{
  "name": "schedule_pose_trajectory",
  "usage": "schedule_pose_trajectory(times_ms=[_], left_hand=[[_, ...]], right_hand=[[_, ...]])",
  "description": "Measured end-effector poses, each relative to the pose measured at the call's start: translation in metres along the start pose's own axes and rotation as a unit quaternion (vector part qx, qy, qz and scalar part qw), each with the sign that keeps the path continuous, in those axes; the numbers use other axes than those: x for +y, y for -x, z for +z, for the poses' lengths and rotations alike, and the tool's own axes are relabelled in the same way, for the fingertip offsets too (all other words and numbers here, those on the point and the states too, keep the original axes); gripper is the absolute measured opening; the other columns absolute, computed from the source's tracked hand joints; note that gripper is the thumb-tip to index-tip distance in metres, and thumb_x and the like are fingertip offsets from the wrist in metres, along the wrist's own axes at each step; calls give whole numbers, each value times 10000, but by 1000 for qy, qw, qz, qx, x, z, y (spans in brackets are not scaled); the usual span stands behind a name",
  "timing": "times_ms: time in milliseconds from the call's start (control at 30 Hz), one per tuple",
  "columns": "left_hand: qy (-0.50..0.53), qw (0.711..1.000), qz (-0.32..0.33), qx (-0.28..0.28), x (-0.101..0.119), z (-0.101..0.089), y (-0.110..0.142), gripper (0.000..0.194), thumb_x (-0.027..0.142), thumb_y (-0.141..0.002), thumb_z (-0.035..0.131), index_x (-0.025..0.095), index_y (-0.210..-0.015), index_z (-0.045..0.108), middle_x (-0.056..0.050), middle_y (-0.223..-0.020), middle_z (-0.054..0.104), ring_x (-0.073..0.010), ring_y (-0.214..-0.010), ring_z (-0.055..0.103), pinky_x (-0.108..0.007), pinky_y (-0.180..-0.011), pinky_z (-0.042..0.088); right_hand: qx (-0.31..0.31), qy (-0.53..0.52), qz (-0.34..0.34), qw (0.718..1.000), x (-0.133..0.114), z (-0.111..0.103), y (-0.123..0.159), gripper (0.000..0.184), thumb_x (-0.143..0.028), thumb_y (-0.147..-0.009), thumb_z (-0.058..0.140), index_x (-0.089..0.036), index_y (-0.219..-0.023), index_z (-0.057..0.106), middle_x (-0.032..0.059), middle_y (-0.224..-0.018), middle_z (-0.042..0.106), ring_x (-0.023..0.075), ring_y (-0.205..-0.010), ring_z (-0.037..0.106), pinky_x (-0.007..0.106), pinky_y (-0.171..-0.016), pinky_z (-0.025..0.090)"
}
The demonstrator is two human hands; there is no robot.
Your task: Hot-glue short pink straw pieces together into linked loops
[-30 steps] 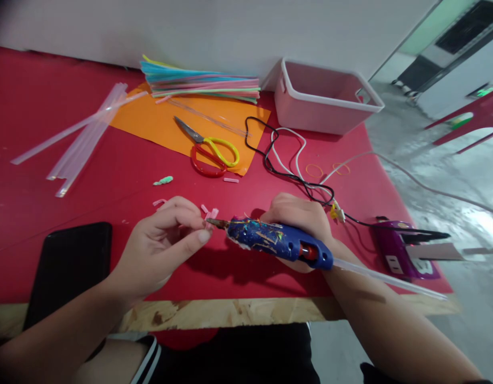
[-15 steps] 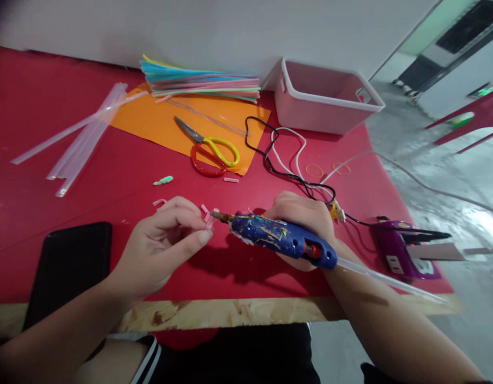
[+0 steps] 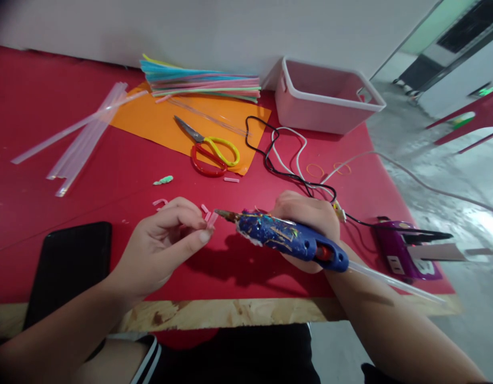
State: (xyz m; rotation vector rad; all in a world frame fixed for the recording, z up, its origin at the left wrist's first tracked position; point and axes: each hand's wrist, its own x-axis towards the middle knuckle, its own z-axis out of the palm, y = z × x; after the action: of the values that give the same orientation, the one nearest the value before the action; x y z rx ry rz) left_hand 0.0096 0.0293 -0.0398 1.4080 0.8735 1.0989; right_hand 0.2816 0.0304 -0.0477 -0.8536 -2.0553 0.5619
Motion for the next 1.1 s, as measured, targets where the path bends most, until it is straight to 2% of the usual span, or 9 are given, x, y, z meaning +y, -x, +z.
schedule_pose_trajectory(times_ms=[100, 267, 667, 1100], left_hand=[[23, 1000, -12, 12, 2, 1, -1, 89, 127, -800, 737, 194, -745, 715, -12, -799, 598, -120, -712, 585, -224, -584, 473], [43, 999, -8, 7, 3, 2, -2, 111, 95, -781, 732, 189, -726, 707, 3, -773, 585, -107, -689, 588, -219, -612, 501], [45, 999, -6, -28, 4, -1, -1, 135, 103, -827, 729, 181, -728, 681, 5, -785, 588, -104, -719, 598, -223, -674, 488], [58, 998, -7, -22, 3, -1, -1, 132, 99, -829, 738, 187, -745, 688, 12, -811, 587, -90, -737, 599, -208, -695, 486]], right_hand=[[-20, -33, -51, 998, -3, 2, -5, 177, -409, -882, 607, -240, -911, 649, 25, -659, 576, 185, -579, 523, 377, -581, 454], [-65, -7, -49, 997, -8, 3, -10, 108, -304, -895, 575, -236, -953, 634, 49, -699, 620, 201, -625, 562, 394, -617, 473], [-69, 10, -45, 997, -8, 0, -11, 93, -314, -892, 590, -259, -957, 627, 45, -706, 626, 203, -621, 573, 400, -625, 485], [-57, 11, -52, 997, -7, 0, -10, 100, -269, -835, 598, -226, -920, 628, 35, -690, 622, 186, -613, 558, 376, -593, 462]])
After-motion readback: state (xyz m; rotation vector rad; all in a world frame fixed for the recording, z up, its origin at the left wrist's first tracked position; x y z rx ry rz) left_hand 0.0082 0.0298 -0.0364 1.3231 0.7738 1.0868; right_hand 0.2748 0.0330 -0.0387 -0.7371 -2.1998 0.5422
